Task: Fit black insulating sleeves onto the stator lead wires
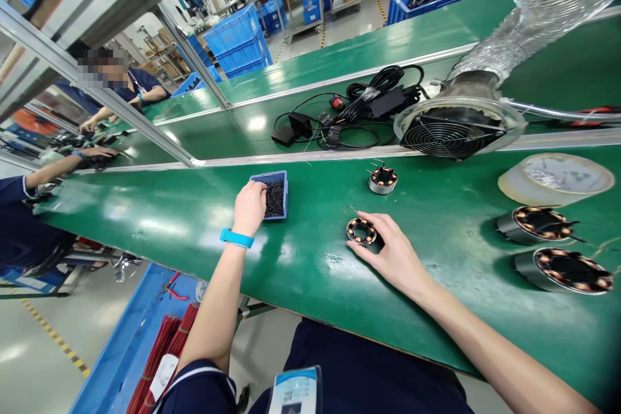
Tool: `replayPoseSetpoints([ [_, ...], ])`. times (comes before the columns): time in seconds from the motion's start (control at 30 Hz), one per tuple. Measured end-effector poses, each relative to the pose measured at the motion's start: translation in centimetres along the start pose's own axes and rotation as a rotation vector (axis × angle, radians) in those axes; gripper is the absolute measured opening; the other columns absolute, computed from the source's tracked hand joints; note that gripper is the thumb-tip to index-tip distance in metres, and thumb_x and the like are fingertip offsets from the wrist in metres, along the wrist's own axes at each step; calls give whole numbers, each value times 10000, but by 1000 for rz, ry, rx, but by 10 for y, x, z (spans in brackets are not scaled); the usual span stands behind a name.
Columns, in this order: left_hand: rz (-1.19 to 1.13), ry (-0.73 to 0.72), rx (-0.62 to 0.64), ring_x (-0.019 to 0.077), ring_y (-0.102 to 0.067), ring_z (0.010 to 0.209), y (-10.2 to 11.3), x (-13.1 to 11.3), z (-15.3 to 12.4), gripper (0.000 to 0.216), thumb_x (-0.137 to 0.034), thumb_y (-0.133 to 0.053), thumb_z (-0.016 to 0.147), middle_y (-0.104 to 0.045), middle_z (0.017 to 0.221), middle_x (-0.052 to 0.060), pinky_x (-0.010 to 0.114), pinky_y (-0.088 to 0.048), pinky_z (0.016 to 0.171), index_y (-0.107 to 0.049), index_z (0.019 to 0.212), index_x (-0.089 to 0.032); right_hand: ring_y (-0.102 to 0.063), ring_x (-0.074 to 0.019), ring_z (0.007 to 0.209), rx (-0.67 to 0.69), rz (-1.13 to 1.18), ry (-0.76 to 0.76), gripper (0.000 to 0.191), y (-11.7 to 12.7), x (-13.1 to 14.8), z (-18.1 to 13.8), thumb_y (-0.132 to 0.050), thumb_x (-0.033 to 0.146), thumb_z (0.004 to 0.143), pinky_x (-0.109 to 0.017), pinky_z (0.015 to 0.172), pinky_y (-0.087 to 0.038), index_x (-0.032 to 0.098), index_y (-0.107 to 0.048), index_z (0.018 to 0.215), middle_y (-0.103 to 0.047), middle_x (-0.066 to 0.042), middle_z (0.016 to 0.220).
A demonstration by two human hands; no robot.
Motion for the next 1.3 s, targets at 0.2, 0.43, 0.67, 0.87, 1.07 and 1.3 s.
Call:
replayPoseSetpoints([
  [0.2,15,-15,72,238,-661,1011,-6,-5,-6,333,-147,-513,951,-689,1113,98,330,-515,905,-697,1228,-175,-618,-324,1142,-2,7,-15,514,0,-1,0,-643,523,963,-527,977,-541,231,-546,1376,-596,-127,1262],
  [0.43,-130,-85,-100,214,-662,938,39,-26,45,269,-256,-560,951,-705,1069,80,309,-509,883,-756,1120,-183,-631,-320,1125,-49,29,-8,462,2,0,-1,-661,490,952,-510,958,-555,243,-572,1333,-610,-119,1237],
  [0.67,-248,-113,30,207,-686,926,36,-69,177,282,-263,-572,927,-775,1008,87,278,-505,873,-799,1048,-145,-636,-309,1108,-90,15,10,439,1,-1,-1,-677,435,949,-502,942,-565,256,-564,1334,-617,-105,1215],
  [0.87,-193,-176,120,236,-694,992,-1,-140,267,319,-327,-583,946,-770,1073,140,299,-507,903,-779,1079,-113,-650,-307,1103,-108,9,10,414,0,-5,5,-662,411,951,-490,916,-591,293,-555,1332,-623,-90,1210],
  [1.07,-63,-238,278,227,-687,1072,-72,-194,316,415,-298,-728,859,-734,1167,150,285,-521,920,-689,1215,-87,-666,-295,1085,-109,2,23,421,-4,-11,5,-661,400,937,-424,858,-626,322,-556,1337,-624,-85,1218],
  [1.3,159,-297,250,347,-614,1224,-86,-190,349,400,-168,-720,796,-668,1246,200,474,-476,1055,-668,1191,-129,-633,-246,1145,-100,9,-21,458,-13,-24,0,-649,296,919,-336,939,-575,282,-543,1365,-596,-79,1251],
])
Point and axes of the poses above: each hand's wrist, its own z-axis towards the middle knuckle, its own y-axis out of the back of the hand, x = y × z, the point moved 10 cm from there along z, towards the middle knuckle
